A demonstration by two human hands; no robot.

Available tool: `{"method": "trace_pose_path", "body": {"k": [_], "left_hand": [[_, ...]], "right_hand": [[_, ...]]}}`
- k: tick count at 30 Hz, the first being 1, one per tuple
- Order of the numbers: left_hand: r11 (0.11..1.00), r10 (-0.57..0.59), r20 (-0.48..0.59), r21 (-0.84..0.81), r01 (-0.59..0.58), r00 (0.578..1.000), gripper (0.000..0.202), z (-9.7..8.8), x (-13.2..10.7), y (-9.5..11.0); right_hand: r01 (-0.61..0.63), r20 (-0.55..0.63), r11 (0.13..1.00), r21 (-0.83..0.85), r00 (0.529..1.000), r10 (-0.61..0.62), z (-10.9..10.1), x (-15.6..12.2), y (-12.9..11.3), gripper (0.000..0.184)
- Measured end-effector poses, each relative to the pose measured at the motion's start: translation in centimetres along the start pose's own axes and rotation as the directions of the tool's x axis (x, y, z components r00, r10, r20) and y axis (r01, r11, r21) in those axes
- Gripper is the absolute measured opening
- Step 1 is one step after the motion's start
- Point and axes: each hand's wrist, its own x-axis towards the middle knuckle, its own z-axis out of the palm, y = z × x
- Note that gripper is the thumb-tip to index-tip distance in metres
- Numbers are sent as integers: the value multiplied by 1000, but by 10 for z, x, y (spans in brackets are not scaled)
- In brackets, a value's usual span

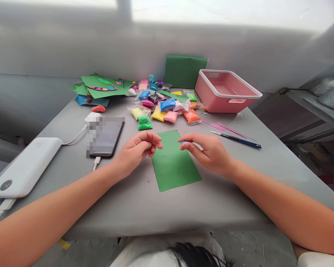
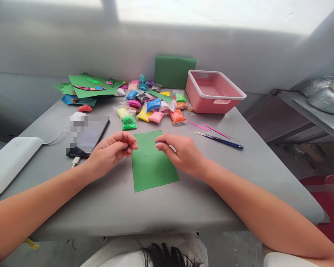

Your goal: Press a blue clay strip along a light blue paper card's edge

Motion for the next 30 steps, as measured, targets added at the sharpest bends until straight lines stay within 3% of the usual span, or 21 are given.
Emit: {"method": "trace_pose_path", "body": {"k": [5, 7, 11, 15, 17, 26, 30], "left_hand": [[991, 30, -33, 132, -26, 999, 27, -1, -1, -1], [985, 49, -15, 165, -46, 999, 34, 0, -1, -3], [993, 2, 33, 121, -6, 999, 32, 2, -1, -3], [994, -46, 56, 104, 40, 997, 48, 2, -2, 0], [993, -51, 76, 110, 43, 996, 54, 2, -2, 1], [978, -44, 165, 209, 9, 985, 57, -1, -5, 4], [990, 10, 159, 140, -33, 987, 50, -2, -7, 0]], "right_hand": [[114, -69, 993, -38, 991, -117, 2, -1, -3, 10], [139, -70, 988, -64, 987, -143, 3, -1, -3, 16], [177, -45, 975, -134, 982, -185, 3, -1, -3, 11], [218, -90, 967, -131, 969, -231, 4, -1, -3, 6], [223, -84, 966, -129, 968, -235, 4, -1, -4, 15], [255, -71, 957, -141, 961, -267, 7, -2, -3, 6], [247, -130, 965, -83, 958, -257, 7, -2, -6, 21]]}}
